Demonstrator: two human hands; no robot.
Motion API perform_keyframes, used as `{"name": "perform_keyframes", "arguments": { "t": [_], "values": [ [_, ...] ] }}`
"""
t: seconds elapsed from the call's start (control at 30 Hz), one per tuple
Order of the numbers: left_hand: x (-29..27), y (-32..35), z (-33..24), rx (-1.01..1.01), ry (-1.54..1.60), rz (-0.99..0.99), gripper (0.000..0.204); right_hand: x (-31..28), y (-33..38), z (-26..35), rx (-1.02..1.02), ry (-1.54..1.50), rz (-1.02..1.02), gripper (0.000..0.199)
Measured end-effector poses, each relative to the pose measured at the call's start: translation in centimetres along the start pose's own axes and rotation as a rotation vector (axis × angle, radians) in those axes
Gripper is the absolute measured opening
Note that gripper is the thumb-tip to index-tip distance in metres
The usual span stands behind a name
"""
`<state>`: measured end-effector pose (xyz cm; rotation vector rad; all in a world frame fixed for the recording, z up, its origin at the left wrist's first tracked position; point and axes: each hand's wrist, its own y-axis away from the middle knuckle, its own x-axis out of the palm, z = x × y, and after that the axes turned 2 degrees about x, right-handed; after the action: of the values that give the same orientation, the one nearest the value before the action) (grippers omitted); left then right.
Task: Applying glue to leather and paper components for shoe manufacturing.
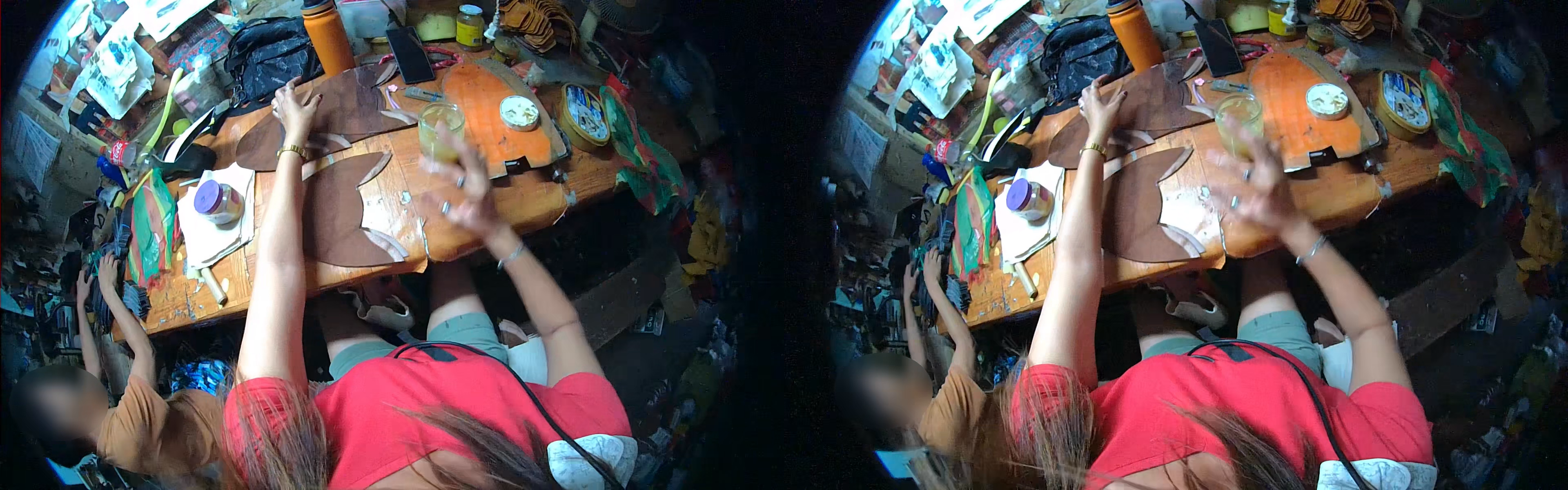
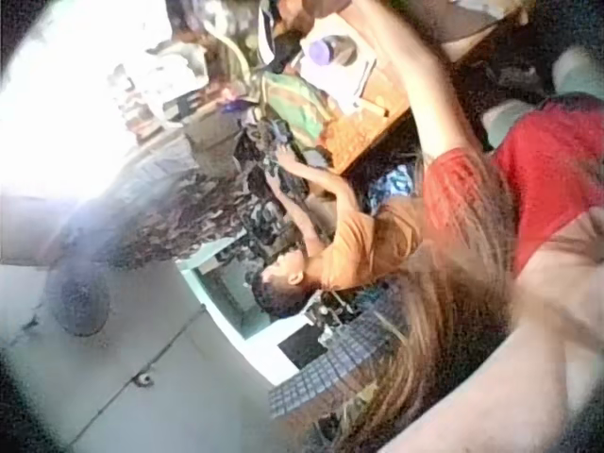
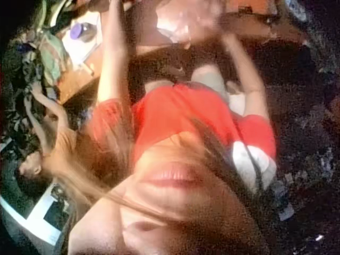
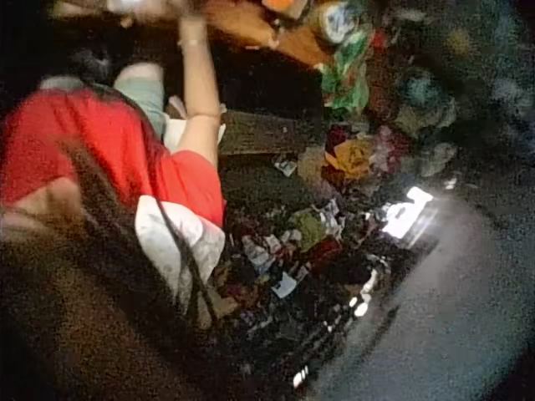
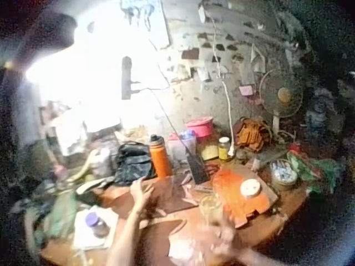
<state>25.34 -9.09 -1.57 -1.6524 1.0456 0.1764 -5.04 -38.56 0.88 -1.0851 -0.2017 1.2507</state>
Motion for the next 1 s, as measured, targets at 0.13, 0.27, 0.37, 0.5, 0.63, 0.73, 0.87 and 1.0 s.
{"name": "perform_keyframes", "arguments": {
  "t": [0.13, 0.27, 0.37, 0.5, 0.63, 0.73, 0.87, 1.0],
  "values": [
    [-5.0, 1.5, -0.6, 0.016, 0.415, 0.310, 0.050, -2.8, -6.8, -3.3, 0.018, 0.417, 0.137, 0.048],
    [-9.6, 6.7, -0.5, -0.202, 0.781, 0.624, 0.044, -2.1, -10.2, -5.0, 0.242, 0.632, 0.609, 0.077],
    [-12.7, 11.7, -0.9, -0.097, 0.620, 0.576, 0.052, -1.7, -11.4, -5.9, 0.285, 0.668, 0.839, 0.086],
    [-16.2, 16.6, -1.9, -0.108, 0.250, 0.458, 0.062, -1.8, -12.5, -7.6, 0.221, 0.636, 0.937, 0.081],
    [-16.8, 18.5, -2.4, -0.116, 0.183, 0.330, 0.064, -1.8, -13.0, -9.6, 0.181, 0.622, 1.002, 0.068],
    [-16.2, 18.9, -1.9, -0.082, 0.158, 0.239, 0.064, -1.3, -13.5, -10.3, 0.173, 0.502, 1.001, 0.067],
    [-15.6, 18.8, -1.2, -0.091, 0.219, 0.209, 0.064, -2.2, -15.2, -10.2, 0.559, 0.394, 0.883, 0.058],
    [-15.3, 18.9, -1.2, -0.072, 0.210, 0.174, 0.062, -5.1, -15.9, -9.5, 0.214, 0.281, 0.332, 0.048]
  ]
}}
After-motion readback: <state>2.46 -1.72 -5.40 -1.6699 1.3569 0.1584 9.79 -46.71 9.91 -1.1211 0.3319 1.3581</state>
